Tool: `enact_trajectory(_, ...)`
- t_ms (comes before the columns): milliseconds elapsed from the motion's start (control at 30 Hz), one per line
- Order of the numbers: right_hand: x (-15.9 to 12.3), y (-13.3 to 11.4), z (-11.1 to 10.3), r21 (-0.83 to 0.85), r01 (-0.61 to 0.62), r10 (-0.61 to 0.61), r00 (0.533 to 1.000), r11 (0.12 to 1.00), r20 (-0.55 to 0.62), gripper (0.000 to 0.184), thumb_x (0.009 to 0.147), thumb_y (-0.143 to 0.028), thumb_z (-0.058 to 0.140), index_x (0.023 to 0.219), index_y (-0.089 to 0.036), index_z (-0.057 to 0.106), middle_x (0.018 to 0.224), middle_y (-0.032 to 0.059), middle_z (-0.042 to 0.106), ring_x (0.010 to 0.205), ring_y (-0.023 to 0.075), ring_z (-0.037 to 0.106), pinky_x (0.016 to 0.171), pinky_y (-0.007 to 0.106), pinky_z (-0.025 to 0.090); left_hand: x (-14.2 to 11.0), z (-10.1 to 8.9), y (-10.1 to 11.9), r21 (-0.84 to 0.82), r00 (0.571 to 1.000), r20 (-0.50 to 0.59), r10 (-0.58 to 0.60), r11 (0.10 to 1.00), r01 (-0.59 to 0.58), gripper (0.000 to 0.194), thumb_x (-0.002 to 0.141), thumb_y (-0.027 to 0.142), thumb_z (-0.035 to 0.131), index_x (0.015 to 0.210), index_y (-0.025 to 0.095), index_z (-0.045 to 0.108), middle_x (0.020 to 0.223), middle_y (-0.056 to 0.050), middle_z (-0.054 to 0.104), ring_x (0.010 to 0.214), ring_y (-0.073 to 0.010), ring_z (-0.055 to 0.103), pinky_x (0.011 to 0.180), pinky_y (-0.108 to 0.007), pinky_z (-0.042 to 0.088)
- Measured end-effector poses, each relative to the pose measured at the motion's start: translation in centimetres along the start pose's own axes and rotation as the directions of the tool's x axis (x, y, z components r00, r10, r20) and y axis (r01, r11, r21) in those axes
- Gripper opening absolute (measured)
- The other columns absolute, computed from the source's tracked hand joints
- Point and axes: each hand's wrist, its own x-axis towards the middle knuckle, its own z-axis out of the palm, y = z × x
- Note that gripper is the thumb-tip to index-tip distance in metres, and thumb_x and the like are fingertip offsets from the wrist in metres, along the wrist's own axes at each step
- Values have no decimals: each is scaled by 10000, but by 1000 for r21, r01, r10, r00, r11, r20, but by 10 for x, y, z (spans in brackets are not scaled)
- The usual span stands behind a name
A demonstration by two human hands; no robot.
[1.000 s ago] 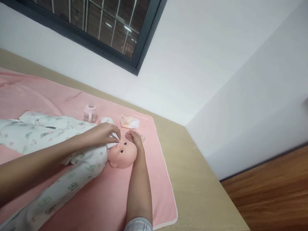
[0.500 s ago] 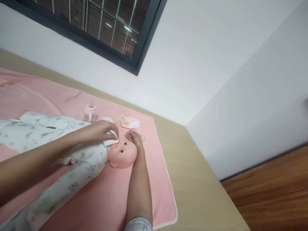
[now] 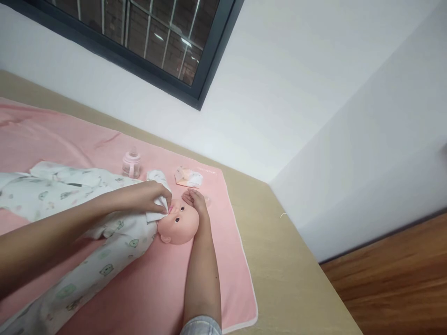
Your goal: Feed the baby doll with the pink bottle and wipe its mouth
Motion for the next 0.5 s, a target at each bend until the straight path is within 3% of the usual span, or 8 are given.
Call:
enact_trajectory(200,3,0,1,-3,-15,15,1000,1000,1,190,702,-351,682,724,-194,577,662,4,637,805,171,639,856,350,524,-2,-1,3,20,1000,0,-21,1000,21,173,724,241,580,835,228,712,837,6,709,774,-190,637,650,-248,420)
enact_trajectory(500,-6,-6,0,-63,39,-41,999,997,-20,73,723,-242,663,763,-190,632,732,20,671,987,172,622,934,317,475,2,-2,-5,35,1000,-19,19,999,-18,166,735,259,588,814,232,731,831,-6,716,774,-199,643,647,-241,419)
